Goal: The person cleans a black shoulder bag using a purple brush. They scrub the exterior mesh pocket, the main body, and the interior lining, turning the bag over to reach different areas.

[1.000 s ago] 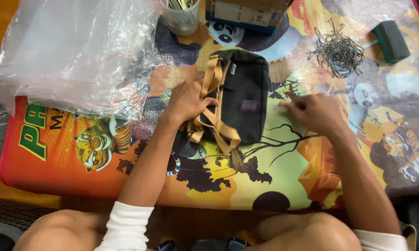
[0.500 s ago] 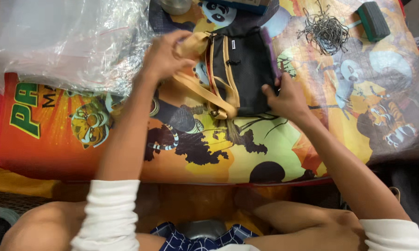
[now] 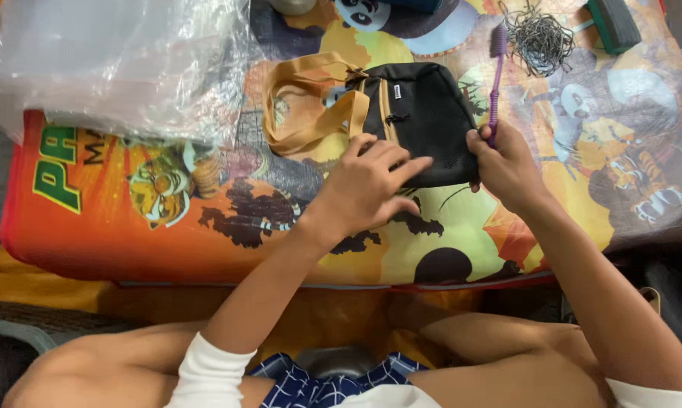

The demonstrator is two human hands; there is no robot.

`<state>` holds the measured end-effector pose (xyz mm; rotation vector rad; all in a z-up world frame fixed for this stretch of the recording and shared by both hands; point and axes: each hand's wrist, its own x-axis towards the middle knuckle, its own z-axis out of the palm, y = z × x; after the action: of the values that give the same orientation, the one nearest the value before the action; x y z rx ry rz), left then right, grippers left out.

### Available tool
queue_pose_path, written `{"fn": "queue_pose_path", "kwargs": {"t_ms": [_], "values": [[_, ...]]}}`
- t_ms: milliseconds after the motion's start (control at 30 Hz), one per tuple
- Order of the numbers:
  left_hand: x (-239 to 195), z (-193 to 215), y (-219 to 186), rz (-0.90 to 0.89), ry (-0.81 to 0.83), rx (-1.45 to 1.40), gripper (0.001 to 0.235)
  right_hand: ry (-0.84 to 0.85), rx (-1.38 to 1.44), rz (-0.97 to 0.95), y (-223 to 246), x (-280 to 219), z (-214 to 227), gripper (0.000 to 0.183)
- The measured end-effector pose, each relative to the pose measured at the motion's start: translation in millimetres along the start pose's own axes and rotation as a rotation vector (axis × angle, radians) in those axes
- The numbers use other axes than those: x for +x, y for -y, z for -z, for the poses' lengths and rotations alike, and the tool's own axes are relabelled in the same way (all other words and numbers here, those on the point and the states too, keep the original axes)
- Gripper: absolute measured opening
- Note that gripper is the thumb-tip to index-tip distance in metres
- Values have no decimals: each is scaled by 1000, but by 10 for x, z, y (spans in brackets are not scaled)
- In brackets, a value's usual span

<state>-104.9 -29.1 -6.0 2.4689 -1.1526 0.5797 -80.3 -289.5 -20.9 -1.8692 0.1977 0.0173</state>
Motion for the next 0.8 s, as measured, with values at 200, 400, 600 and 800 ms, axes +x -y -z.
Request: {"fn": "queue_pose_path", "kwargs": {"t_ms": [200,400,600,800], "values": [[-190,195,17,365,58,-283,80,-47,19,20,-112,-106,28,15],[-229,323,127,593,56,-455,74,-123,181,38,-30,35,-276,15],[-203,424,228,608,-32,-927,65,-157,30,78,-435,277,-188,22],[-41,-48,253,500,-180,-1307,25,-286,98,125,139,-105,-286,22]]}}
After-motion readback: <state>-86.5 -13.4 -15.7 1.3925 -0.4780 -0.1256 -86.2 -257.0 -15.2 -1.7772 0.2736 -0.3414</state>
